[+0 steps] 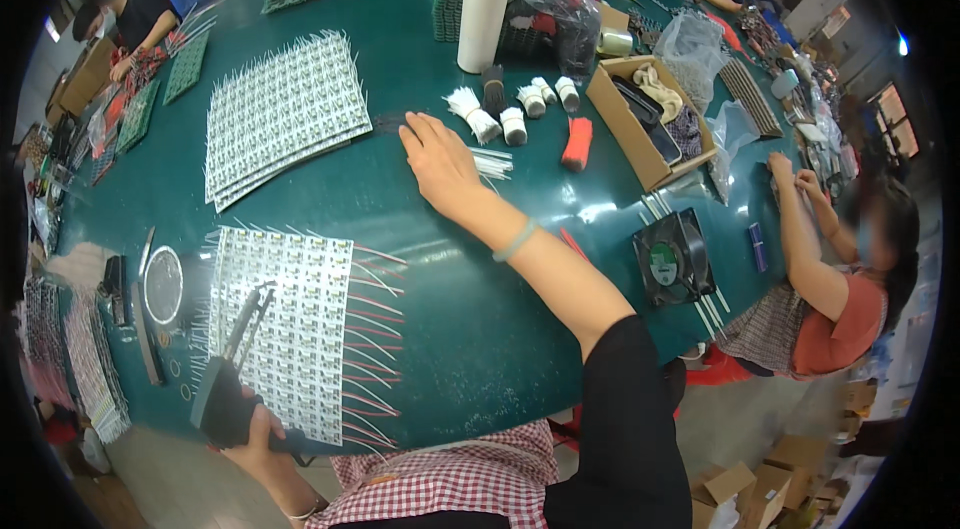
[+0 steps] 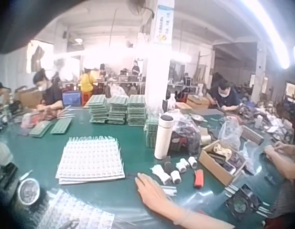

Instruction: The person uses a soldering iron to attach wires to a grid of LED modules on a green workbench. They repeatedly pick up wires, position them on the board, and apply heat to secure the connections. The person also uses a white stick to apply a substance to the board and adjusts the board's position.

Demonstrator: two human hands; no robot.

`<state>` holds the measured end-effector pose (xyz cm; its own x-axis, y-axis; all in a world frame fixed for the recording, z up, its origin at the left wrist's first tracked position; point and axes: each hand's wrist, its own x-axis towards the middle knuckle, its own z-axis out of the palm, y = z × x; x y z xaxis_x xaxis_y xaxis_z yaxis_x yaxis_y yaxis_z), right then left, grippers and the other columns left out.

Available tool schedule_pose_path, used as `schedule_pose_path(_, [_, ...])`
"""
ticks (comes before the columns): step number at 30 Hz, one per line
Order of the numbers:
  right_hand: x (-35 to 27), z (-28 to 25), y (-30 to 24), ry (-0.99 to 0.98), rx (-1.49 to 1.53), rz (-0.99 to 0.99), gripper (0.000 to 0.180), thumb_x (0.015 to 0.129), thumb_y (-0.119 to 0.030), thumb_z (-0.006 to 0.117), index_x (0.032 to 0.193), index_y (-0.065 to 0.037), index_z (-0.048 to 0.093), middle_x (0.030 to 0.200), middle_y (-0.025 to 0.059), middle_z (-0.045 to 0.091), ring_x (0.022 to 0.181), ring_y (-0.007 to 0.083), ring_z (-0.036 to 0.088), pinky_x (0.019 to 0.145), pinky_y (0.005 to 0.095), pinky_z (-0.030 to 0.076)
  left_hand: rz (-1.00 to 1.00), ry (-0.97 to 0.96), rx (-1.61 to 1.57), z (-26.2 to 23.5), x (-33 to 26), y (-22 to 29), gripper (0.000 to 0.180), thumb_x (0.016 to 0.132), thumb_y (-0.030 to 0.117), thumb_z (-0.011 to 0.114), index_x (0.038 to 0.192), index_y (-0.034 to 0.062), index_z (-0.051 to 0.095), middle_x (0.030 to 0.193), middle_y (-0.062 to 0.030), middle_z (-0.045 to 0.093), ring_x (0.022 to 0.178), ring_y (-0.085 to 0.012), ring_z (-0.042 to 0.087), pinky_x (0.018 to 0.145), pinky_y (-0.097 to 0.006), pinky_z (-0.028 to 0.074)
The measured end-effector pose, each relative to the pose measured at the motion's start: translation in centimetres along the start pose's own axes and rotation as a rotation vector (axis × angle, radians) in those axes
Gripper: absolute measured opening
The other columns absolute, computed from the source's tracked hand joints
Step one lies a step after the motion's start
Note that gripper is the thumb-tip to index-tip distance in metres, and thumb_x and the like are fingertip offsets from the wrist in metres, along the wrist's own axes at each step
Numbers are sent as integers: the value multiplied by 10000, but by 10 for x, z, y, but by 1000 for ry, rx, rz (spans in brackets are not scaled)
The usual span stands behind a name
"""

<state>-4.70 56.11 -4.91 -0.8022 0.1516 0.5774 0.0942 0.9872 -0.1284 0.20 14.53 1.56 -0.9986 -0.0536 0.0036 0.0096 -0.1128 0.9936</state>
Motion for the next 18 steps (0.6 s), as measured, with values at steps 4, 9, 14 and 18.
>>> schedule_pose_path(4, [27, 53, 32, -41, -38, -40, 506, 937, -175, 648, 1376, 54, 542, 1445, 217, 536, 1379, 348, 481, 1152, 446, 391, 9, 50, 58, 10, 7, 2, 556, 762, -117, 636, 1310, -81, 547, 1052, -147, 626, 582, -116, 528, 408, -225, 379])
schedule_pose_path(9, [43, 70, 29, 50, -56, -87, 242, 879, -105, 624, 1058, 53, 665, 1016, 140, 645, 1033, 292, 619, 934, 395, 519, -139, 62, 246, 13, 11, 10, 396, 809, -50, 712, 1197, -89, 645, 904, -103, 649, 647, -134, 527, 545, -246, 418])
schedule_pose_path(14, [39, 69, 25, 166, -147, -137, 96, 804, -63, 641, 819, 27, 671, 842, 101, 588, 884, 259, 585, 750, 349, 525, -115, 6, 273, 24, 20, 8, 389, 821, -61, 720, 1206, -71, 663, 873, -80, 647, 638, -127, 533, 552, -276, 450])
schedule_pose_path(18, [37, 74, 23, 234, -109, -108, 43, 741, -47, 662, 748, -4, 658, 805, 94, 572, 859, 248, 581, 705, 337, 518, -105, 23, 239, 42, 20, 17, 440, 812, -86, 708, 1247, -79, 643, 898, -91, 665, 656, -128, 548, 564, -265, 450])
